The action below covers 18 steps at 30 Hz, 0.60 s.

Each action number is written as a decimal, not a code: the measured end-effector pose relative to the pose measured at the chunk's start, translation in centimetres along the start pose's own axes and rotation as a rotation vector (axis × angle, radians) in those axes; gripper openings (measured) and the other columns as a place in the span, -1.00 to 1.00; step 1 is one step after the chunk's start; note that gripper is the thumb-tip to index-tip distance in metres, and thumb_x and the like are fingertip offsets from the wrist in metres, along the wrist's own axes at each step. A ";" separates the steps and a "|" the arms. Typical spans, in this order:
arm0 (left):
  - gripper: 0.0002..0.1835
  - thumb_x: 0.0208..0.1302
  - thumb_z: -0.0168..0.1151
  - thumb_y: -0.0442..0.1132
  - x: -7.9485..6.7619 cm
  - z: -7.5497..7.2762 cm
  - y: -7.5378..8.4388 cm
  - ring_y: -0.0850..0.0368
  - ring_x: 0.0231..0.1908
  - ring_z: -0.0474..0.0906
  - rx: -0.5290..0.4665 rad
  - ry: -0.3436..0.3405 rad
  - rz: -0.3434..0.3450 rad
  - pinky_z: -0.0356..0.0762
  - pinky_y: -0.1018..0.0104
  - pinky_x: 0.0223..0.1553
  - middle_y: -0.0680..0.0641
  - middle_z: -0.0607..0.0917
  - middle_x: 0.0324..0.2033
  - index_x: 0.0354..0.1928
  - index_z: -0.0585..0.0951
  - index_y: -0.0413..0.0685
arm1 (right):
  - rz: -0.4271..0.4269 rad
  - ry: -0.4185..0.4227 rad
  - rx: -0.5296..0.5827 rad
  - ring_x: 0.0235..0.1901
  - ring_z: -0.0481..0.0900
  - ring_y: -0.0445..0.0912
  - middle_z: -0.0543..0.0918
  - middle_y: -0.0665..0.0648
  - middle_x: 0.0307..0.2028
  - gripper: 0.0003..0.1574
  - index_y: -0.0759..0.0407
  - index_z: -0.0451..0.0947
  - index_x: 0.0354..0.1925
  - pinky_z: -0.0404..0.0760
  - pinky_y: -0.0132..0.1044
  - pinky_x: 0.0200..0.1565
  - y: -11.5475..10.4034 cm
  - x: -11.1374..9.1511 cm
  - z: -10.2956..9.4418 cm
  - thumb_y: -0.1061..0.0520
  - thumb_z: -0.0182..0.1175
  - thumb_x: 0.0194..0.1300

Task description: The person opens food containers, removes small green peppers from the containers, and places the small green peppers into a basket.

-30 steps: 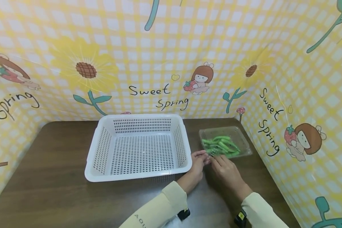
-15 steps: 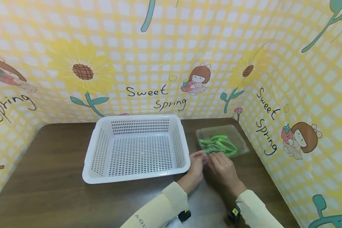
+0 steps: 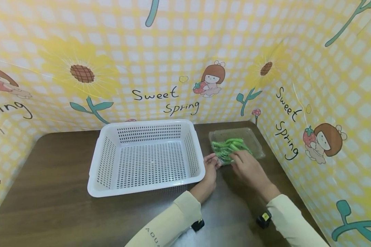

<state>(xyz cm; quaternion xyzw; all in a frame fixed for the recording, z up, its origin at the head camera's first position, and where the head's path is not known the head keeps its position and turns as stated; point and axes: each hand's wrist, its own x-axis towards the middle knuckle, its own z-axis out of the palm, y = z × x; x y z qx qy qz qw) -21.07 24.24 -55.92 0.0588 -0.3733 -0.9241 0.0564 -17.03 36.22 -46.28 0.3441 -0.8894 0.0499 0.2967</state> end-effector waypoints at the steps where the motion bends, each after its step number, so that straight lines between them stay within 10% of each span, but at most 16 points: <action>1: -0.85 0.15 0.15 -0.37 0.8 -0.6 -1.5 0.21 -0.60 0.44 -0.019 -0.024 0.052 0.51 0.37 -0.55 -0.04 0.48 -0.56 -0.22 0.48 -0.17 | 0.034 -0.038 -0.004 -0.07 0.39 0.15 0.45 0.31 -0.06 -0.33 0.40 0.42 -0.03 0.40 -0.06 0.00 0.9 -0.2 -0.3 0.22 0.33 -0.19; 4: -0.80 0.16 0.15 -0.27 2.2 -1.5 -3.7 0.18 -0.58 0.44 -0.002 -0.006 0.056 0.51 0.31 -0.52 -0.06 0.50 -0.54 -0.18 0.49 -0.17 | 0.138 -0.158 -0.034 0.12 0.24 0.17 0.31 0.32 0.12 -0.02 0.37 0.27 0.14 0.22 -0.01 0.16 3.8 -0.9 -1.1 0.18 0.43 -0.30; 8: -0.77 0.19 0.10 -0.27 1.5 -0.6 -1.1 0.13 -0.54 0.42 0.055 0.085 -0.023 0.49 0.27 -0.48 -0.11 0.49 -0.49 -0.14 0.47 -0.23 | 0.211 -0.296 0.001 0.23 0.07 0.15 0.11 0.26 0.27 0.18 0.29 0.12 0.26 0.17 0.01 0.18 6.8 -2.2 -1.5 0.28 0.48 -0.36; 11: -0.84 0.22 0.06 -0.35 1.3 -0.7 -1.0 0.14 -0.54 0.46 0.011 0.102 -0.024 0.52 0.33 -0.51 -0.10 0.53 -0.49 -0.16 0.46 -0.20 | 0.217 -0.332 0.061 0.22 0.10 0.17 0.11 0.27 0.28 0.13 0.31 0.12 0.25 0.24 0.04 0.13 7.9 -3.0 -1.4 0.38 0.43 -0.33; 15: -0.85 0.21 0.01 -0.42 2.5 -2.4 -4.6 0.09 -0.51 0.55 -0.010 0.116 -0.073 0.59 0.28 -0.52 -0.15 0.57 -0.46 -0.18 0.46 -0.19 | 0.228 -0.310 0.055 0.11 0.25 0.19 0.21 0.31 0.22 0.01 0.32 0.21 0.20 0.34 0.06 0.03 7.6 -3.2 -1.2 0.33 0.42 -0.26; 18: -0.83 0.19 0.02 -0.45 1.9 -2.0 -2.9 0.02 -0.46 0.58 0.044 0.124 -0.172 0.61 0.16 -0.46 -0.19 0.57 -0.41 -0.16 0.44 -0.22 | 0.245 -0.291 -0.021 -0.02 0.37 0.17 0.30 0.33 0.16 -0.07 0.28 0.27 0.17 0.42 0.04 -0.09 6.4 -2.5 -1.4 0.13 0.43 -0.19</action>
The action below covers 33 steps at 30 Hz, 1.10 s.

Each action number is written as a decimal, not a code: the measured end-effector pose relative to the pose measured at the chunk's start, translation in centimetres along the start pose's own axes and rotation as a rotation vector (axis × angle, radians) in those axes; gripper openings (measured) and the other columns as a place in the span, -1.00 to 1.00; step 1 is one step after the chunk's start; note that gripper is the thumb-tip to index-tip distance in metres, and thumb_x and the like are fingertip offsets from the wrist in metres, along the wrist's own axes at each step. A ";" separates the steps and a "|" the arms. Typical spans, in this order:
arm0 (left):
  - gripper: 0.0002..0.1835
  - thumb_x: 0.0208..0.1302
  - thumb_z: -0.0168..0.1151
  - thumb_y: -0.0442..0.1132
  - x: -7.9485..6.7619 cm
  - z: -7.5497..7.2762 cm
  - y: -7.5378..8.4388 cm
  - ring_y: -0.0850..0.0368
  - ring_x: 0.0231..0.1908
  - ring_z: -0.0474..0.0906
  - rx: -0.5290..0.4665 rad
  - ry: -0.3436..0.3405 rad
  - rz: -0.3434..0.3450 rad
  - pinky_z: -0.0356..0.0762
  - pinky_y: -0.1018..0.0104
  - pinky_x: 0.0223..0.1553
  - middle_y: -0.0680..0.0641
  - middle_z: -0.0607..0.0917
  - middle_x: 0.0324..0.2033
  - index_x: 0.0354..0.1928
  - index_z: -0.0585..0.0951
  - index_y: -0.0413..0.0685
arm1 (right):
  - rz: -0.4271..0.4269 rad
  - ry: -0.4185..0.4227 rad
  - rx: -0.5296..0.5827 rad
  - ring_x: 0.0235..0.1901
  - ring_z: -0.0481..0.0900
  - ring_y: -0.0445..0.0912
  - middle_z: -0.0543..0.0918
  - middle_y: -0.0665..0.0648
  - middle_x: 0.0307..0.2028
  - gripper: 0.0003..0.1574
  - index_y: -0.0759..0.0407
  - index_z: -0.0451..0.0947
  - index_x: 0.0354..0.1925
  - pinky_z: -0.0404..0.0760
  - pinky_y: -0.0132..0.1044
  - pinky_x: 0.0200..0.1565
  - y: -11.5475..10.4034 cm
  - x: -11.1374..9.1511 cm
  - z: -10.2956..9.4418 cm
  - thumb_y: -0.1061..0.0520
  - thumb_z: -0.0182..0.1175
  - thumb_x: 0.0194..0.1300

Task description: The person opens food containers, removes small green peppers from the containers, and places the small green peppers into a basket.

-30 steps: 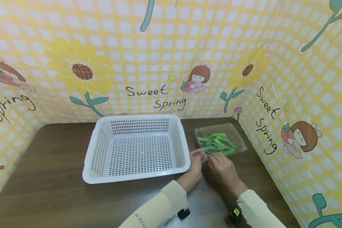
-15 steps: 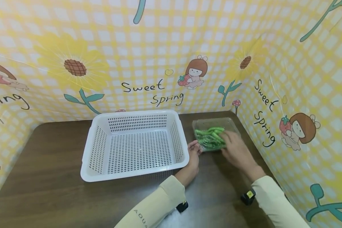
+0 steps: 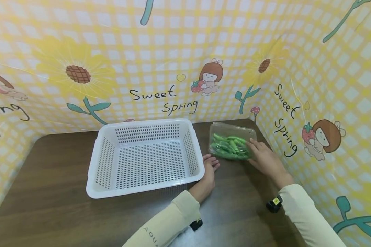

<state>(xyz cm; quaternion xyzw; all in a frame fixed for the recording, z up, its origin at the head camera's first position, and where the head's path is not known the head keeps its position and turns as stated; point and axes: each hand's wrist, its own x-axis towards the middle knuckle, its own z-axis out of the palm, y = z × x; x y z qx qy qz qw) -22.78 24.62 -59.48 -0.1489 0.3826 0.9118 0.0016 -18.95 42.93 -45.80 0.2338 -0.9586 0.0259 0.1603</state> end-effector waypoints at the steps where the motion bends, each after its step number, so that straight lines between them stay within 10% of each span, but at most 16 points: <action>1: -0.81 0.16 0.03 -0.48 -0.8 0.4 1.3 0.01 -0.45 0.59 0.006 -0.008 -0.013 0.61 0.17 -0.44 -0.19 0.58 -0.41 -0.16 0.44 -0.23 | 0.012 0.010 -0.025 -0.06 0.39 0.17 0.34 0.33 0.12 -0.08 0.27 0.29 0.16 0.44 0.03 -0.13 -0.5 0.2 -0.1 0.05 0.42 -0.17; 5: -0.72 0.14 0.01 -0.54 -4.3 2.4 7.2 -0.06 -0.35 0.58 0.100 -0.045 -0.131 0.58 0.09 -0.24 -0.27 0.54 -0.30 -0.06 0.35 -0.36 | 0.053 0.024 -0.086 -0.13 0.39 0.17 0.42 0.34 -0.03 -0.03 0.25 0.33 0.16 0.43 0.07 -0.13 -2.7 1.1 -0.3 -0.23 0.32 -0.14; 10: -0.67 0.15 0.01 -0.53 -5.8 3.2 10.1 -0.14 -0.26 0.54 0.128 -0.149 -0.194 0.52 0.04 -0.12 -0.30 0.50 -0.24 -0.01 0.30 -0.37 | 0.043 -0.042 -0.071 -0.11 0.30 0.16 0.35 0.36 -0.09 0.12 0.22 0.25 0.22 0.30 0.09 0.02 -4.8 2.1 0.0 -0.37 0.28 -0.19; 28: -0.70 0.06 0.06 -0.55 -4.7 3.1 7.8 0.16 -0.53 0.41 0.160 -0.146 -0.148 0.60 0.07 -0.31 -0.10 0.43 -0.44 -0.11 0.33 -0.38 | -0.083 -0.004 -0.028 -0.09 0.32 -0.02 0.40 0.11 -0.08 -0.41 0.21 0.45 -0.07 0.52 -0.22 -0.27 -7.3 1.5 -0.5 -0.04 0.33 -0.04; 33: -0.71 0.03 0.08 -0.56 -4.5 3.2 7.7 0.19 -0.56 0.42 0.192 -0.133 -0.133 0.62 0.17 -0.35 -0.08 0.44 -0.46 -0.14 0.36 -0.41 | -0.264 0.182 0.010 -0.21 0.42 0.05 0.47 0.19 -0.20 -0.73 0.28 0.49 -0.24 0.50 -0.13 -0.26 -7.6 0.9 0.0 0.16 0.20 0.07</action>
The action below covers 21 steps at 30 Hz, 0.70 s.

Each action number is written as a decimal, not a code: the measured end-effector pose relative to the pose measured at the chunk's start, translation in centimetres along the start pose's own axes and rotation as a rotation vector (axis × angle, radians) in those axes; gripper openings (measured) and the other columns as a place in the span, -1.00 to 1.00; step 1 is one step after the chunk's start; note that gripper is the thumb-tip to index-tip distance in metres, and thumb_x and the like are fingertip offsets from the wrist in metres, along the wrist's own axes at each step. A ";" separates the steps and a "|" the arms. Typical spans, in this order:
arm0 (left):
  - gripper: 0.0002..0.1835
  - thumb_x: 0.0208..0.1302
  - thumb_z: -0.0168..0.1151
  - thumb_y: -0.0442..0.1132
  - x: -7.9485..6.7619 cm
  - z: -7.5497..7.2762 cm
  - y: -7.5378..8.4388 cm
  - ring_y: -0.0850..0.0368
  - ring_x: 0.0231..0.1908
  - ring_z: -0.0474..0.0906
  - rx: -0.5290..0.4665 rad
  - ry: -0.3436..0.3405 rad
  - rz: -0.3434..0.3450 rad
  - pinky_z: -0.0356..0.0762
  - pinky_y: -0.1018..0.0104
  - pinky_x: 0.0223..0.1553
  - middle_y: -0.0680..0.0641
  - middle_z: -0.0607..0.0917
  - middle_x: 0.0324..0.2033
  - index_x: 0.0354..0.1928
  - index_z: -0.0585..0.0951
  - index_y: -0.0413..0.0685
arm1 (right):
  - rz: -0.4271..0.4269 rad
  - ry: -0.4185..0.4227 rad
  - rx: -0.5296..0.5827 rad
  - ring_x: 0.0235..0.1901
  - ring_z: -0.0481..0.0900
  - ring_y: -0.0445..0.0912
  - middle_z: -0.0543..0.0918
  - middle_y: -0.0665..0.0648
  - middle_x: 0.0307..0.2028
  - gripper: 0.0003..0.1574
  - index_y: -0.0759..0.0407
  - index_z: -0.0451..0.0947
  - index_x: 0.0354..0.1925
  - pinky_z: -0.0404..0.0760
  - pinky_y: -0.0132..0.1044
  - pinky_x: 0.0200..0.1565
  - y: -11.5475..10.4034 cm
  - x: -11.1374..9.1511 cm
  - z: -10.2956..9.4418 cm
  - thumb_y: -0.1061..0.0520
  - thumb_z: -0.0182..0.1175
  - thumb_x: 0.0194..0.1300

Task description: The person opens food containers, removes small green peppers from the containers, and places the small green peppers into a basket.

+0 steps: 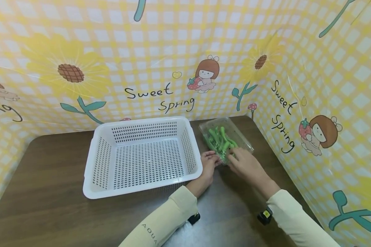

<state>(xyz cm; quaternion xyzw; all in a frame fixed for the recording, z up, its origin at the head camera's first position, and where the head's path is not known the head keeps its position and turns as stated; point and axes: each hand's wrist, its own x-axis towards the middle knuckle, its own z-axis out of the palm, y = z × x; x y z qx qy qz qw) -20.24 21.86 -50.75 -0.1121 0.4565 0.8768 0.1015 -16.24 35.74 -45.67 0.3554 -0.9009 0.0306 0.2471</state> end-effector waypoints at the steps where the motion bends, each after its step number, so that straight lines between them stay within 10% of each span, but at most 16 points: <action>1: -0.71 0.03 0.09 -0.55 0.1 0.0 0.0 0.19 -0.56 0.42 0.011 0.011 0.000 0.62 0.22 -0.38 -0.08 0.45 -0.46 -0.15 0.37 -0.39 | -0.052 0.048 0.005 -0.24 0.43 0.06 0.48 0.20 -0.23 -0.79 0.30 0.50 -0.27 0.49 -0.11 -0.27 -0.1 -0.2 0.2 0.20 0.15 0.10; 21: -0.78 -0.04 0.19 -0.43 0.8 -0.7 0.4 0.15 -0.60 0.59 0.103 0.015 -0.118 0.58 0.36 -0.46 -0.05 0.57 -0.49 -0.26 0.53 -0.19 | -0.264 0.281 -0.032 -0.30 0.56 0.07 0.61 0.21 -0.27 -0.69 0.37 0.58 -0.21 0.57 -0.12 -0.28 0.1 -1.7 1.9 0.31 -0.10 0.30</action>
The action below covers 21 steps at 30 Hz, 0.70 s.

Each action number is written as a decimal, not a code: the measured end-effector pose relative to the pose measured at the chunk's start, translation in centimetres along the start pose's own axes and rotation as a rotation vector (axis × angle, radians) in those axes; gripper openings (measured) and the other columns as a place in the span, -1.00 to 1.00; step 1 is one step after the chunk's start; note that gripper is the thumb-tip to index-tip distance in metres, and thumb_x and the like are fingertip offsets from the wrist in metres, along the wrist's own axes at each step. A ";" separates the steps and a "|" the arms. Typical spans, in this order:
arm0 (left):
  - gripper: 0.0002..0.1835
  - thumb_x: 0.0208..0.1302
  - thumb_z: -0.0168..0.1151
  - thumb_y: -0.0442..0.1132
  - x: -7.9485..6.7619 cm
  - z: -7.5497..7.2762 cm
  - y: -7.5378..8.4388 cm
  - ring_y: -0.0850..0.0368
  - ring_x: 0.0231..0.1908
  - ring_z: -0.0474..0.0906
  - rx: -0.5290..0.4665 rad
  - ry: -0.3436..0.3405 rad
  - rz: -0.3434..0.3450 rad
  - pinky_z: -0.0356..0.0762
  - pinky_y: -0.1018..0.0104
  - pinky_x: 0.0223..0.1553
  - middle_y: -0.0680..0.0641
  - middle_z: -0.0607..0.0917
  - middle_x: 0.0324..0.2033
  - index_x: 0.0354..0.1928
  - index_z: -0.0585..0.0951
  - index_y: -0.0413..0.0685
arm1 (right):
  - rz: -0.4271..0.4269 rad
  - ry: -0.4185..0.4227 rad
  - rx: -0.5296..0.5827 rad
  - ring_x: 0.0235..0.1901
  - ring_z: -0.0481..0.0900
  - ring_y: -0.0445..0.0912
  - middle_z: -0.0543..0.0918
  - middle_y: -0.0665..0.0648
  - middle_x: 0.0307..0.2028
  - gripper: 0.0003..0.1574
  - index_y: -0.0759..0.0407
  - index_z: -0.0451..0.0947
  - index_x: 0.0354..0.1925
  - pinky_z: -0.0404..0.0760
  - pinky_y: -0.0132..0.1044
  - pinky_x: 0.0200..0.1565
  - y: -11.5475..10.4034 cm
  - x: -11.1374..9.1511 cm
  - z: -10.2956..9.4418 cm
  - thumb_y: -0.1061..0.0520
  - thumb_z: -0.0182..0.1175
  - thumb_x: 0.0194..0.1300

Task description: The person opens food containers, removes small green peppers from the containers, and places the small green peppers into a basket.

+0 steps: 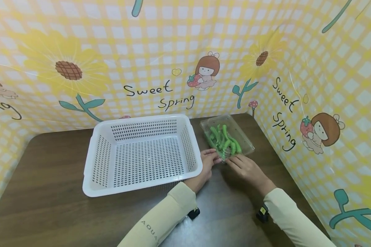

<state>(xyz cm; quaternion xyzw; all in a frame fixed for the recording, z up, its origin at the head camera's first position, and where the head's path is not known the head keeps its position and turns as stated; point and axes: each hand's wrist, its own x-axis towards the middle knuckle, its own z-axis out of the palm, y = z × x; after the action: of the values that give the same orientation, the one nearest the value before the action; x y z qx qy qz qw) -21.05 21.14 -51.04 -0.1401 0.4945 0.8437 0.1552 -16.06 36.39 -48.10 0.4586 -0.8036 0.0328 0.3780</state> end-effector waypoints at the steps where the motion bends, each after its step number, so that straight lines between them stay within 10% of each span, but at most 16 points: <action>1: -0.79 -0.03 0.18 -0.44 0.1 0.0 0.0 0.16 -0.61 0.59 -0.008 -0.004 0.000 0.58 0.37 -0.46 -0.04 0.57 -0.51 -0.26 0.53 -0.20 | -0.003 0.015 0.001 -0.31 0.56 0.07 0.61 0.21 -0.28 -0.70 0.37 0.59 -0.22 0.58 -0.12 -0.30 0.0 0.1 0.1 0.31 -0.08 0.29; 14: -0.78 -0.03 0.13 -0.51 -0.1 0.2 -0.5 0.07 -0.59 0.60 -0.114 -0.010 0.063 0.62 0.31 -0.45 -0.08 0.48 -0.51 -0.25 0.49 -0.27 | 0.147 0.158 0.074 -0.44 0.56 0.01 0.61 0.18 -0.43 -0.83 0.39 0.59 -0.43 0.58 -0.21 -0.41 0.0 0.5 1.2 0.35 0.18 -0.11; 21: -0.76 -0.07 0.18 -0.43 3.7 0.0 -4.6 0.13 -0.58 0.59 -0.109 -0.016 0.166 0.63 0.28 -0.42 -0.03 0.48 -0.50 -0.26 0.51 -0.15 | 0.256 0.258 -0.006 -0.50 0.54 0.01 0.60 0.17 -0.48 -0.86 0.36 0.58 -0.49 0.56 -0.22 -0.50 0.5 1.1 0.9 0.34 0.17 -0.17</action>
<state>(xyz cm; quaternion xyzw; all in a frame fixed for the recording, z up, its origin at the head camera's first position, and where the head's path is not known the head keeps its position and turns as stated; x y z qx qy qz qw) -22.57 23.70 -56.14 -0.1003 0.4565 0.8804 0.0807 -17.24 35.49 -47.88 0.3435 -0.8002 0.1368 0.4722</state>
